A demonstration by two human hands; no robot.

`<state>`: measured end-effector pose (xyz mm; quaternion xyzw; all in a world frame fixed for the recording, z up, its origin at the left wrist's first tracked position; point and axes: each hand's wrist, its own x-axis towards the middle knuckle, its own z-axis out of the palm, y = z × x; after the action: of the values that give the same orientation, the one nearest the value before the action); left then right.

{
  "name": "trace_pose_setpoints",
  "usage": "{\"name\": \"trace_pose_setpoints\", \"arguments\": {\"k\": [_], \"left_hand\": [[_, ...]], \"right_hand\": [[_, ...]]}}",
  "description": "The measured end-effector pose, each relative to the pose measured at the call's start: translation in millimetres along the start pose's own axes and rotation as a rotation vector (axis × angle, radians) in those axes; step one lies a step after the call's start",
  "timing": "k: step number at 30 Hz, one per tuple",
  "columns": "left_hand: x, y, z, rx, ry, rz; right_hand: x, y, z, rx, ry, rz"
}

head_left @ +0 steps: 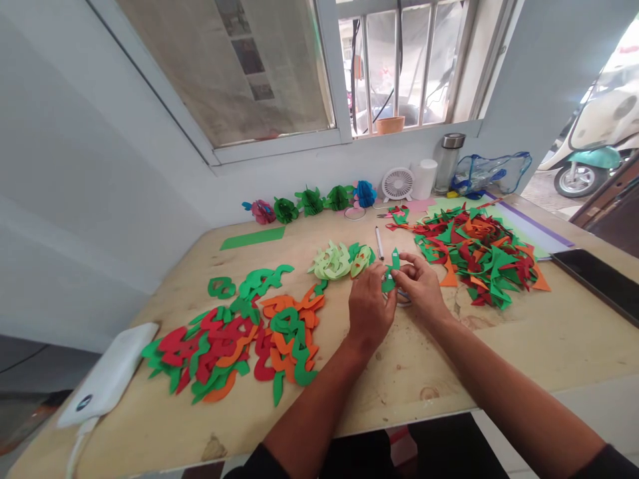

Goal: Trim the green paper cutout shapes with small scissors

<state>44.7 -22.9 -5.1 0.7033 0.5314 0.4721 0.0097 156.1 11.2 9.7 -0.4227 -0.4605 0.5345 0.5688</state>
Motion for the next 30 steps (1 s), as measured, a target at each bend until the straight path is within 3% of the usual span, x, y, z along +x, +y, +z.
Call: {"name": "trace_pose_setpoints", "arguments": {"k": [8,18,30], "left_hand": [[-0.4,-0.8,-3.6,-0.043,-0.029,-0.072],[-2.0,-0.7,-2.7,-0.026,-0.039,-0.034],[-1.6,0.7,-4.8,-0.153,-0.055,-0.204]], "right_hand": [[-0.1,3.2,-1.4,0.002,-0.023,0.012],[-1.0,5.5,-1.2,-0.018,-0.066,0.024],[-3.5,-2.6,2.5,0.087,-0.075,0.089]]}}
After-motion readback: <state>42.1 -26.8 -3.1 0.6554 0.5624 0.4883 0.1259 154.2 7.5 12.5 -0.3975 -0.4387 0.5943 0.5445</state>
